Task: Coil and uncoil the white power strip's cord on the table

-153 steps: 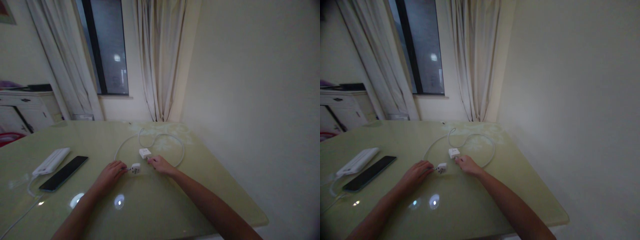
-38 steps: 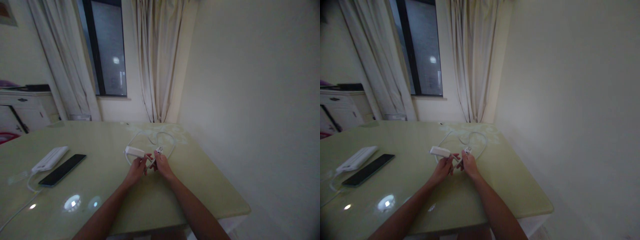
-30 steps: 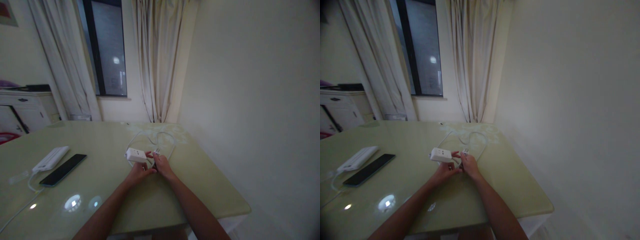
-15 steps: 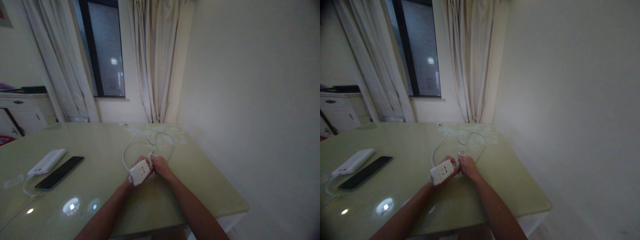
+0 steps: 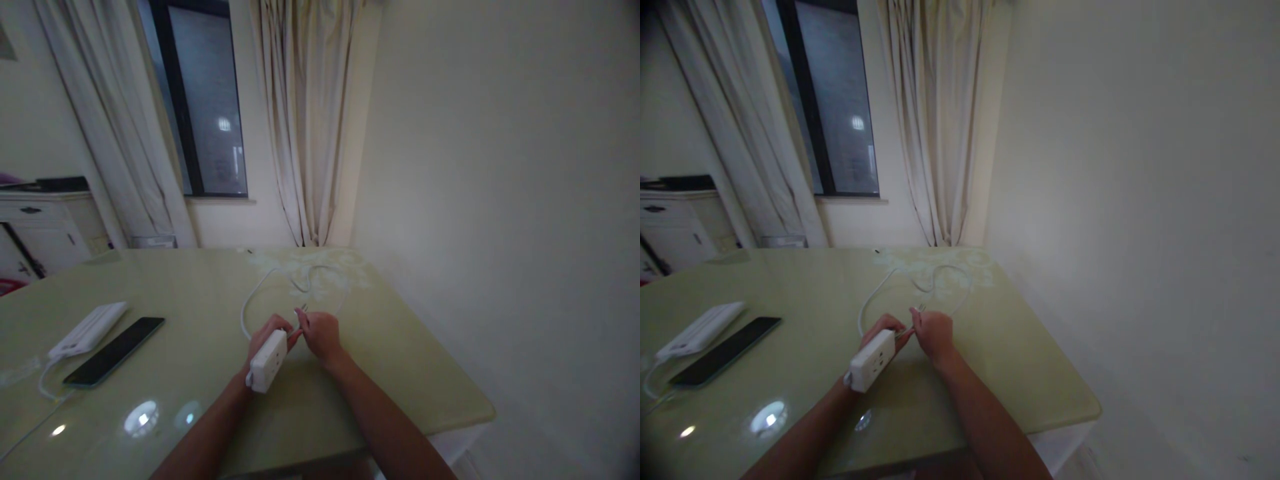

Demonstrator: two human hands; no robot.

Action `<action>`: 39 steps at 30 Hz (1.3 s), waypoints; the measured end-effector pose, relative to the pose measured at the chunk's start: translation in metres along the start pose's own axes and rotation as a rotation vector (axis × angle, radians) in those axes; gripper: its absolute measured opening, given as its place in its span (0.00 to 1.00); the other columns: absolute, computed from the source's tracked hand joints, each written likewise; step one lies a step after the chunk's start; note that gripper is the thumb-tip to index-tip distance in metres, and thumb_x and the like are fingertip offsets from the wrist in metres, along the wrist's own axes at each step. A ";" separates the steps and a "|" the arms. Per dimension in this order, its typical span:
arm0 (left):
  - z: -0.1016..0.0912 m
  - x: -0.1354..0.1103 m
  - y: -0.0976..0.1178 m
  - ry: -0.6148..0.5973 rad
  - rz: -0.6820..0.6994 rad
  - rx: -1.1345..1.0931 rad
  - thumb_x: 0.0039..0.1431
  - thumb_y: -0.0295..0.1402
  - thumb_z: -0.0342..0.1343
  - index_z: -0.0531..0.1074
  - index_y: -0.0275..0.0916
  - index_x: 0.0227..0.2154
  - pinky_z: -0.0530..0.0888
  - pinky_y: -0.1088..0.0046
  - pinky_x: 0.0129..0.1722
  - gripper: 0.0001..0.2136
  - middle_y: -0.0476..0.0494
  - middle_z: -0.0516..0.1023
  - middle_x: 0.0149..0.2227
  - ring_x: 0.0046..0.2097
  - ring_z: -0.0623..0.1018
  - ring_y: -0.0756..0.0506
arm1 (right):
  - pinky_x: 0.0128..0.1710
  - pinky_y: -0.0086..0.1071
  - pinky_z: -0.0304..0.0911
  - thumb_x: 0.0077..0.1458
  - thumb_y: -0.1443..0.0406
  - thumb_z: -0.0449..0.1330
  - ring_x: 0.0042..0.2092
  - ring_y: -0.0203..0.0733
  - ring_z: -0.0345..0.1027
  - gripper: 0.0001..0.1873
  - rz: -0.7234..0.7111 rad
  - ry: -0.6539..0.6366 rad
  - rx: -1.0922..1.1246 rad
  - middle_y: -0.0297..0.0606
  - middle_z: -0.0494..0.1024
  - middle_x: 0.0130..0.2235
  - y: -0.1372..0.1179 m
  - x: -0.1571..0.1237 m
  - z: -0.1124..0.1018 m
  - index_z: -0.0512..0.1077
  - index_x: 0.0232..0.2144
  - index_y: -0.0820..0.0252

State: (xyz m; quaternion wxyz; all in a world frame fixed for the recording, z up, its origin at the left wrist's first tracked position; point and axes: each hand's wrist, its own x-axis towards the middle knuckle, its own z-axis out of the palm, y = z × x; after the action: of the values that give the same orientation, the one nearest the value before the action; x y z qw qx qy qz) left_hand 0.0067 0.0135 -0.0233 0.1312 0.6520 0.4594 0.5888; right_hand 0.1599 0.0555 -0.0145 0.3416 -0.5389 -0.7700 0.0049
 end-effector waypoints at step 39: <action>-0.029 0.022 0.006 -0.168 -0.340 -0.321 0.62 0.54 0.53 0.66 0.41 0.33 0.70 0.74 0.24 0.20 0.48 0.78 0.26 0.23 0.74 0.49 | 0.48 0.39 0.59 0.67 0.69 0.55 0.47 0.47 0.67 0.16 -0.591 0.083 -0.197 0.46 0.77 0.45 0.003 0.001 -0.008 0.72 0.55 0.61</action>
State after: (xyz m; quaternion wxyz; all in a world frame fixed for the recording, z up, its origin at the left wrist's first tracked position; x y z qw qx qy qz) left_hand -0.0192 0.0164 0.0027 0.3678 0.5828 0.4505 0.5675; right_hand 0.1664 0.0553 -0.0090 0.3053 -0.3221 -0.8755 -0.1911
